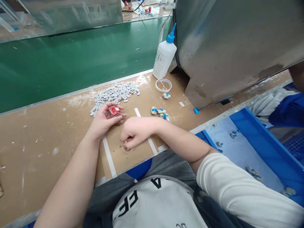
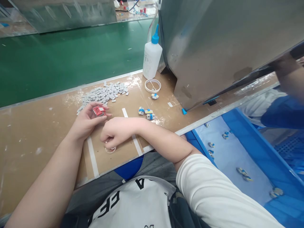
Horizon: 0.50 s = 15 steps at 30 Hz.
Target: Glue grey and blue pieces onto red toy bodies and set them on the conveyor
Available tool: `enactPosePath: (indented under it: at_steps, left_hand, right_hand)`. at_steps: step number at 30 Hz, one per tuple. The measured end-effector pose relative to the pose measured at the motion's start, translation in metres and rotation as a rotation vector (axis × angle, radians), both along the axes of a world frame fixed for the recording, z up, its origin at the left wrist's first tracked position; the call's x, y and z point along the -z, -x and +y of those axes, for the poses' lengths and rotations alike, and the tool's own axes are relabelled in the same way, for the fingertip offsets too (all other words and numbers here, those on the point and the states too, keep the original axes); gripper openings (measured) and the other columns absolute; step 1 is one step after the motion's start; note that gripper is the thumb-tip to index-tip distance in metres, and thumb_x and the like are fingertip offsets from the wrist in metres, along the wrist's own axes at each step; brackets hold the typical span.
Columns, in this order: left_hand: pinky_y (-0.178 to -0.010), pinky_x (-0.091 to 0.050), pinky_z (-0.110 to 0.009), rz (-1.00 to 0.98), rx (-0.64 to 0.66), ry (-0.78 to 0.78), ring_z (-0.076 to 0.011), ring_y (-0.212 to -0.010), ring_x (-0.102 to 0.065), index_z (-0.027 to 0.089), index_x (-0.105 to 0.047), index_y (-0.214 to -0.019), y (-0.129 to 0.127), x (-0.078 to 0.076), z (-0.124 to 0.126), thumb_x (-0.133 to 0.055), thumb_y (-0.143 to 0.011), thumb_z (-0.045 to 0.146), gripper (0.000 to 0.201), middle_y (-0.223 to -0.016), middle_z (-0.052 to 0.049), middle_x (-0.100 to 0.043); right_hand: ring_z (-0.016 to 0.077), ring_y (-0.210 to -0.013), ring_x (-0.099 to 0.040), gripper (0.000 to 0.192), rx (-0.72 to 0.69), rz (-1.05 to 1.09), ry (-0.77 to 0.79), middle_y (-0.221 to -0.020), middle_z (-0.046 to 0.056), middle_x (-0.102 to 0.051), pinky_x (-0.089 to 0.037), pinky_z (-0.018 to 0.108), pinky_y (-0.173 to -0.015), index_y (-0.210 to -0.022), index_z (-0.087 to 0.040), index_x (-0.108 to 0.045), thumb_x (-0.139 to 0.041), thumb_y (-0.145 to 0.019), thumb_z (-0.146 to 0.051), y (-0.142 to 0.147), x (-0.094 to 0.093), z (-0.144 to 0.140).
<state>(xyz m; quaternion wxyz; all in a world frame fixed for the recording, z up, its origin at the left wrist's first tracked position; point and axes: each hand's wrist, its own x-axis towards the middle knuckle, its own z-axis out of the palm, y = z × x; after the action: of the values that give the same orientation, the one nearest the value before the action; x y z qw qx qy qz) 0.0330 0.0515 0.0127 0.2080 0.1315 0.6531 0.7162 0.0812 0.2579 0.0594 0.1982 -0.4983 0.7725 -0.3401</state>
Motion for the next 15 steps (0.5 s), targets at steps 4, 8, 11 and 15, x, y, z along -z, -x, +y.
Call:
enactPosePath:
  at_steps: [4,8,11,15]
  left_hand:
    - [-0.077,-0.065,-0.033,0.083,0.011,0.064,-0.0218,-0.092,-0.079,0.022,-0.068,-0.124,-0.001,-0.001,0.001,-0.098,-0.075,0.031,0.058,-0.12,-0.01,-0.078]
    - [-0.079,-0.064,-0.034,0.136,0.043,0.09,-0.0238,-0.092,-0.077,0.02,-0.071,-0.121,-0.001,-0.002,0.002,-0.099,-0.071,0.029,0.058,-0.107,-0.007,-0.078]
    - [-0.067,-0.063,-0.034,0.103,0.073,0.116,-0.0219,-0.075,-0.074,0.021,-0.071,-0.12,-0.003,-0.003,0.003,-0.099,-0.071,0.03,0.057,-0.092,-0.003,-0.075]
    - [-0.063,-0.062,-0.033,0.069,0.087,0.225,-0.0193,-0.066,-0.071,0.021,-0.069,-0.123,-0.005,-0.005,0.002,-0.096,-0.073,0.035,0.058,-0.086,0.0,-0.072]
  right_hand:
    - [0.0095,-0.059,-0.031,0.034,0.057,-0.099,0.185,-0.057,-0.006,-0.039,-0.026,0.03,-0.062,-0.061,-0.021,-0.04,-0.06,-0.089,-0.022,0.003,0.006,0.001]
    - [0.0079,-0.059,-0.029,0.037,0.265,-0.178,0.448,-0.058,-0.007,-0.028,-0.025,0.027,-0.06,-0.061,-0.022,-0.036,-0.058,-0.09,-0.028,0.01,0.013,0.005]
    - [0.0071,-0.059,-0.027,0.044,0.502,-0.158,0.611,-0.058,-0.007,-0.028,-0.024,0.026,-0.058,-0.059,-0.023,-0.034,-0.06,-0.092,-0.037,0.019,0.016,0.008]
    - [0.0079,-0.061,-0.026,0.044,0.827,-0.011,0.744,-0.059,-0.006,-0.029,-0.026,0.026,-0.06,-0.06,-0.023,-0.031,-0.059,-0.09,-0.038,0.029,0.022,0.007]
